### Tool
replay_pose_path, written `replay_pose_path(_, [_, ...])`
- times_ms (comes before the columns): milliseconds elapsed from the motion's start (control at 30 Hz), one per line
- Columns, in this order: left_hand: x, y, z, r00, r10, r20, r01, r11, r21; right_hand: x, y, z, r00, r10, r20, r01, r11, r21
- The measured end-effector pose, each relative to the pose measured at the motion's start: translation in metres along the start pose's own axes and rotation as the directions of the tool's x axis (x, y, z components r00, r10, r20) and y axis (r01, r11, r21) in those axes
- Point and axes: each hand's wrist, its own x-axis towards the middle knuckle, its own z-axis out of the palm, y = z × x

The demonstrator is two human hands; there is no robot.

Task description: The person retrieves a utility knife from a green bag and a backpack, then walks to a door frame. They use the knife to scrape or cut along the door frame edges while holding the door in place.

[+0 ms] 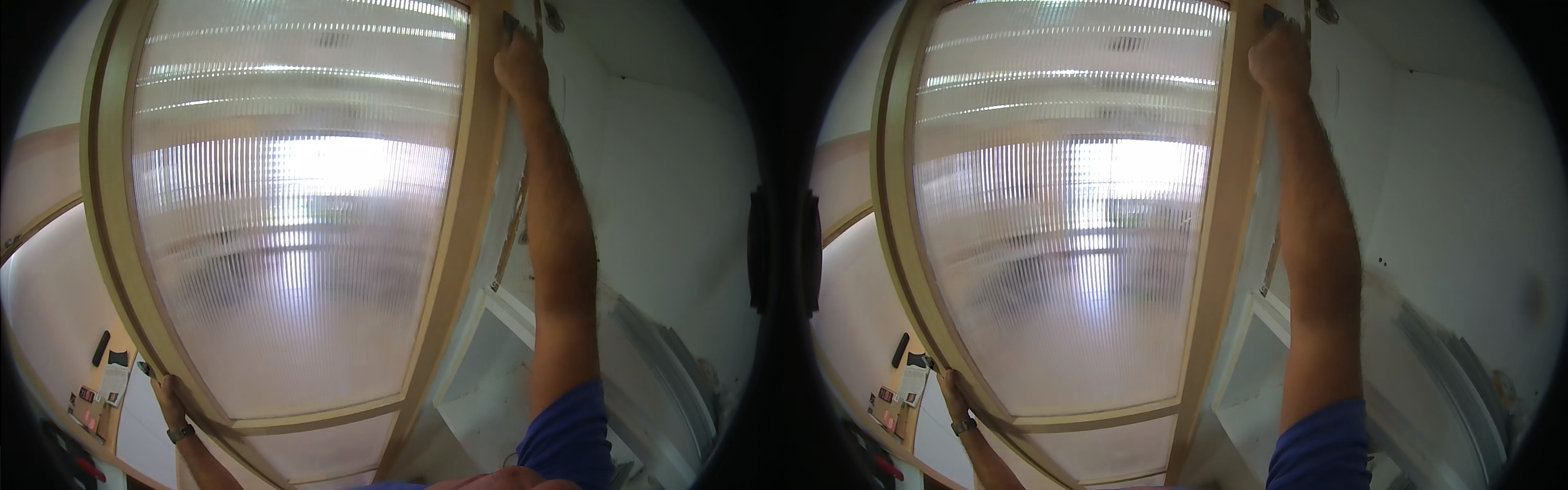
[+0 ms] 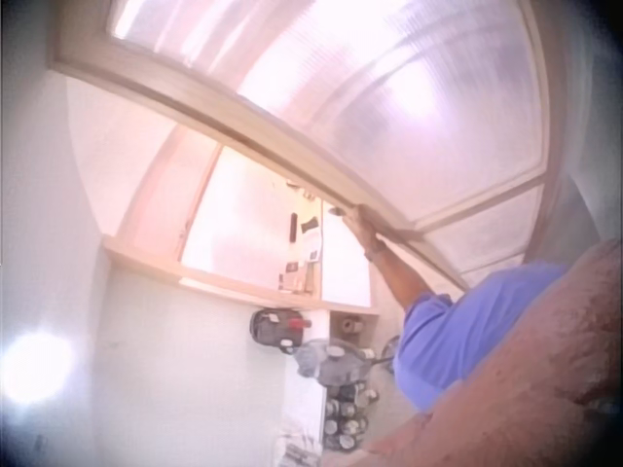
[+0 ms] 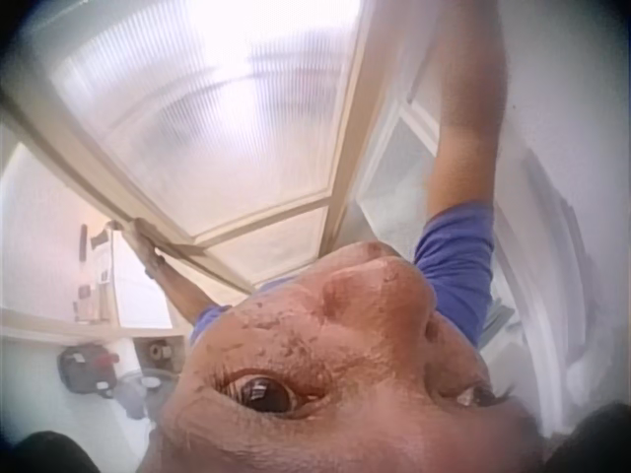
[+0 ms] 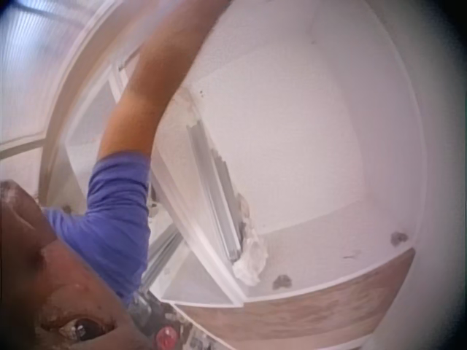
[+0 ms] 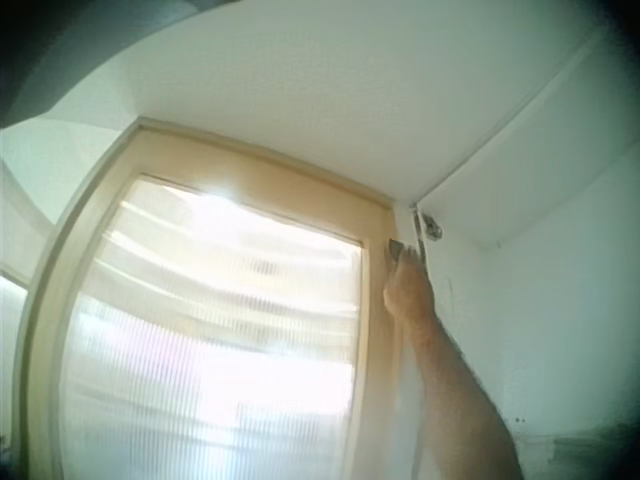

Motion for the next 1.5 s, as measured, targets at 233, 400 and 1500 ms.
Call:
replay_pose_path(233, [-0.005,0.012,-0.004,1.000,0.006,-0.011,-0.006,1.000,0.021,-0.044,-0.010,0.002,0.998,-0.020,-0.063,0.023,0.998,0.050])
replay_pose_path(400, [-0.002,0.012,0.012,1.000,0.005,-0.007,-0.005,1.000,-0.009,-0.033,-0.004,-0.014,1.000,-0.002,-0.015,0.004,0.995,0.100])
replay_pose_path(1500, [0.000,0.003,-0.017,0.998,-0.050,0.037,0.054,0.993,-0.107,0.136,0.008,0.012,0.991,-0.002,0.136,0.013,0.997,-0.081])
